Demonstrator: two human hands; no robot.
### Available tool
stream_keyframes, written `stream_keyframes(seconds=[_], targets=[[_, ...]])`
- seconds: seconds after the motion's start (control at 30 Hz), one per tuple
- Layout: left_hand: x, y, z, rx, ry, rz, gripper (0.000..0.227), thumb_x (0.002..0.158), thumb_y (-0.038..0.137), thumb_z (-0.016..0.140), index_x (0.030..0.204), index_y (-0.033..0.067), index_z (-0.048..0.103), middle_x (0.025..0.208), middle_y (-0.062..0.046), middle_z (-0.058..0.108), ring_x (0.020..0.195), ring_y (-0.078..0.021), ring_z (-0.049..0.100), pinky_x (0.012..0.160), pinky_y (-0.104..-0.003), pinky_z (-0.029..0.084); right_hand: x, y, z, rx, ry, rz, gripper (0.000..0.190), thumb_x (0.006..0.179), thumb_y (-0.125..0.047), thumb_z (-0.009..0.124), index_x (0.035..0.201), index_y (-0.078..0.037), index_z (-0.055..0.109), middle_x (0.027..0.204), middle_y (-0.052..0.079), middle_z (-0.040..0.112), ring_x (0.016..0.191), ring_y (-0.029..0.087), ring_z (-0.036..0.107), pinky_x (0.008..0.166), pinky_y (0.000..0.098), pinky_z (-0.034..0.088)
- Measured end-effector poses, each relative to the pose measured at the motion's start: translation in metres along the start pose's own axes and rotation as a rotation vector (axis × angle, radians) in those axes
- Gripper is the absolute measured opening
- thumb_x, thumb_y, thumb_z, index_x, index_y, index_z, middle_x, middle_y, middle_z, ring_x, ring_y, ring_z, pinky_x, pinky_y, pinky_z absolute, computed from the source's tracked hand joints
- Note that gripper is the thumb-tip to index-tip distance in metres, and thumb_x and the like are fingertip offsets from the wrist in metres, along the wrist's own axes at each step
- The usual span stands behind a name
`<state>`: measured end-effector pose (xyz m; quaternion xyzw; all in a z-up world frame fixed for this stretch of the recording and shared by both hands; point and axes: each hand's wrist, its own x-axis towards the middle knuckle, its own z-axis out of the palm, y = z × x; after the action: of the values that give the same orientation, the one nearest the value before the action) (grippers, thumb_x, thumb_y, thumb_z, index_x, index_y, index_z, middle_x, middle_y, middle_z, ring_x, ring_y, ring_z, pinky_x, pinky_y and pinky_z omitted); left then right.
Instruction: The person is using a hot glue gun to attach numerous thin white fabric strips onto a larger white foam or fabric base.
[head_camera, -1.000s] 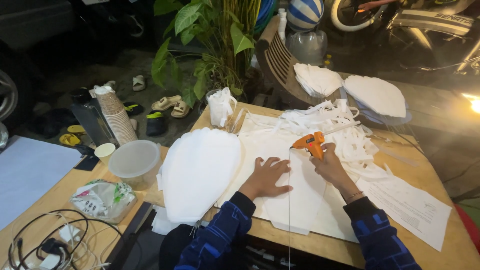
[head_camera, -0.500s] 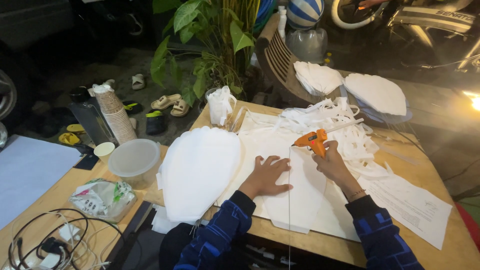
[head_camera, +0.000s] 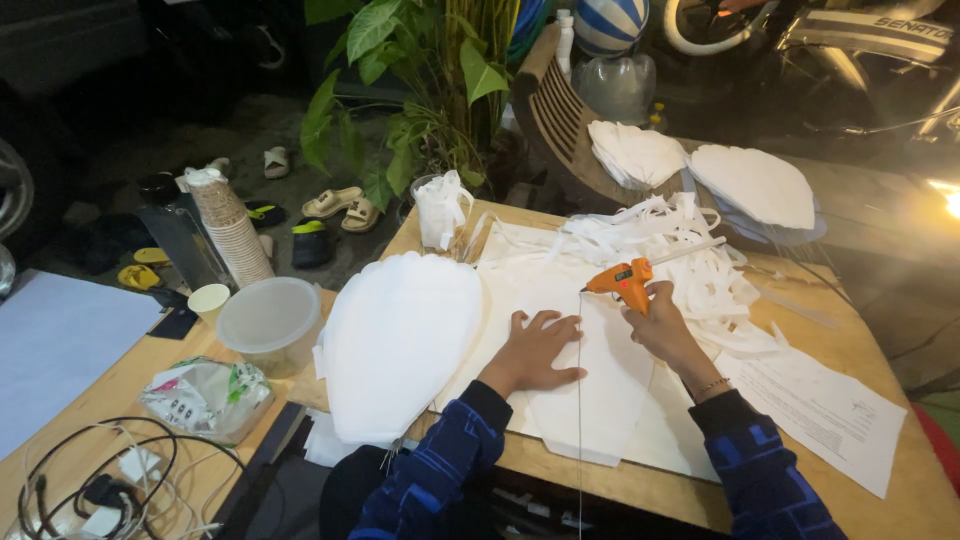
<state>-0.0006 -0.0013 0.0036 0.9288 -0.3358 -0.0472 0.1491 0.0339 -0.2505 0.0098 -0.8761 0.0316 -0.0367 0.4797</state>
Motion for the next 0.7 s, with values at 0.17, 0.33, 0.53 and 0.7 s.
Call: stream_keyframes(seconds=[0.17,0.33,0.53,0.7], targets=[[-0.002,0.001,-0.003,-0.007,-0.005,0.005,0.076,0.091,0.071,0.034,0.145,0.0192,0.045,0.163,0.001,0.036,0.151,-0.0233,0.024,0.112,-0.055,0.015,0.002,0.002,0.002,-0.015,-0.006,-0.001,0.043,0.096,-0.01,0.061,0.127,-0.003,0.031,0.089,0.02,0.06,0.056,0.024,0.061,0.057,0.0352,0.052],[-0.003,0.001,-0.004,-0.013,-0.003,0.006,0.076,0.091,0.071,0.034,0.145,0.0194,0.045,0.164,0.001,0.036,0.151,-0.0235,0.024,0.112,-0.056,0.015,0.007,0.009,0.002,-0.019,0.008,0.002,0.043,0.096,-0.011,0.062,0.126,-0.002,0.032,0.089,0.021,0.061,0.055,0.025,0.062,0.056,0.0357,0.053],[0.0,0.0,-0.001,-0.017,0.001,-0.002,0.076,0.091,0.072,0.034,0.145,0.021,0.046,0.163,0.001,0.036,0.151,-0.0231,0.024,0.112,-0.056,0.015,0.006,0.009,0.0,-0.031,0.002,0.01,0.043,0.096,-0.009,0.061,0.126,-0.002,0.032,0.09,0.021,0.061,0.055,0.024,0.062,0.055,0.0349,0.053],[-0.001,0.0,0.0,-0.03,0.017,0.005,0.075,0.09,0.071,0.035,0.144,0.0207,0.047,0.163,0.0,0.036,0.151,-0.024,0.025,0.112,-0.057,0.015,0.006,0.005,0.0,-0.015,-0.005,0.014,0.044,0.096,-0.01,0.06,0.129,-0.002,0.03,0.096,0.024,0.06,0.056,0.023,0.06,0.055,0.0338,0.051]])
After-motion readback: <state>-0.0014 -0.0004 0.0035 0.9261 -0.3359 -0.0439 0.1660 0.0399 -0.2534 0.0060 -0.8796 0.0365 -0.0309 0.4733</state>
